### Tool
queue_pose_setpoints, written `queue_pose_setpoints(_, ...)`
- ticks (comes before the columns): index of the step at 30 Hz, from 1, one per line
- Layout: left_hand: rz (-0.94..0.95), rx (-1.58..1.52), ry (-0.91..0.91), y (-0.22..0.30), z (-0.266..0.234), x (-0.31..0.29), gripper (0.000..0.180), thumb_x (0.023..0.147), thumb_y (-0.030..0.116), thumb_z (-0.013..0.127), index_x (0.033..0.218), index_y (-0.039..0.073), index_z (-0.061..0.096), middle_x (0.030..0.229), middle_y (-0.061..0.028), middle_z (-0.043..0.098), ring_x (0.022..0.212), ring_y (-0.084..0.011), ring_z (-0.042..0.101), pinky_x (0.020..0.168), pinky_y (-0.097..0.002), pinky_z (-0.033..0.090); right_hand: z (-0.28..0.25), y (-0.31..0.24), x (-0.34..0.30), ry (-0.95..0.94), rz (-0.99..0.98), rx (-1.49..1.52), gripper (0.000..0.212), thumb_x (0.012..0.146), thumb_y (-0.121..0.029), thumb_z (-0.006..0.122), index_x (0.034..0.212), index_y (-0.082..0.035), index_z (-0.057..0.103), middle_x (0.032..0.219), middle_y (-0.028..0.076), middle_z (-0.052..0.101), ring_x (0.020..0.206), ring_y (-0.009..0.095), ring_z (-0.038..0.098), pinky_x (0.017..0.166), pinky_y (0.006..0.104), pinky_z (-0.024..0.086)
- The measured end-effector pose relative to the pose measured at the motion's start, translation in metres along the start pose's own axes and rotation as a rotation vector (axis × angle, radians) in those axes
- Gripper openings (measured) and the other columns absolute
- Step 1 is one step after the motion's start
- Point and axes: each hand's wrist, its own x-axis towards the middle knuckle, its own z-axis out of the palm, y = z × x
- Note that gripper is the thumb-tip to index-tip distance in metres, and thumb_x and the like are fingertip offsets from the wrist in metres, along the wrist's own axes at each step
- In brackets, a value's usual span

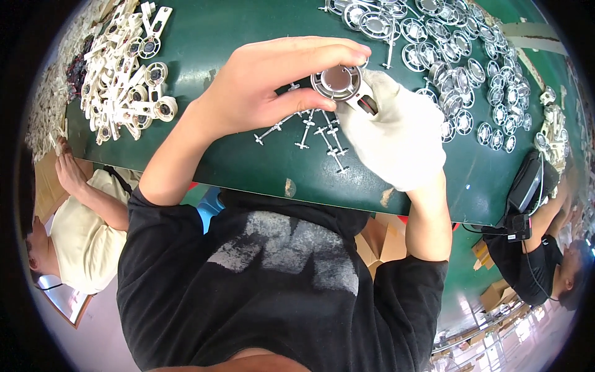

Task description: The person assembles small white plastic components into circular metal frames by hand, working on a production line.

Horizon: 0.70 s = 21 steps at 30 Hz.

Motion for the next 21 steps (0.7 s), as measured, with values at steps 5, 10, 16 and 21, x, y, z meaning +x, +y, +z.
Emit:
queue_pose_setpoints(5,0.165,-0.035,0.0,0.002,0.005,0.001,0.056,0.082,0.007,0.074,0.136,0.003,0.061,0.14,-0.0121,0.064,0.123,-0.0326,0.064,0.1,-0.0377,0.055,-0.018,0.0,0.005,-0.367,0.284,0.309,0.027,0.092,-0.028,0.067,0.109,-0.007,0.071,0.081,0.01,0.069,0.069,0.018,0.065,0.067,0.0346,0.051)
queue_pose_setpoints(10,-0.114,-0.308,0.088,0.013,0.013,0.0,0.053,0.088,0.006,0.073,0.139,0.001,0.058,0.141,-0.015,0.063,0.127,-0.0269,0.063,0.103,-0.0353,0.051,0.011,0.011,0.003,-0.041,-0.117,0.271,0.03,0.095,-0.033,0.066,0.115,-0.011,0.07,0.089,0.011,0.071,0.079,0.029,0.071,0.071,0.0383,0.055)
queue_pose_setpoints(16,-0.173,-0.608,0.152,0.008,0.011,-0.001,0.023,0.088,-0.002,0.072,0.112,-0.004,0.073,0.116,-0.0159,0.074,0.114,-0.0244,0.069,0.1,-0.0355,0.054,0.024,0.005,0.0,0.126,-0.296,0.006,0.028,0.098,-0.037,0.064,0.117,-0.019,0.071,0.095,0.015,0.071,0.082,0.036,0.071,0.072,0.042,0.057)
queue_pose_setpoints(21,-0.279,-0.3,-0.138,-0.017,-0.018,0.03,0.034,0.088,0.032,0.079,0.11,0.007,0.078,0.103,-0.0058,0.074,0.09,-0.0154,0.068,0.082,-0.0284,0.054,0.016,0.009,0.007,0.011,0.106,0.094,0.037,0.1,-0.031,0.064,0.126,-0.006,0.066,0.099,0.016,0.073,0.085,0.029,0.072,0.08,0.0387,0.054)
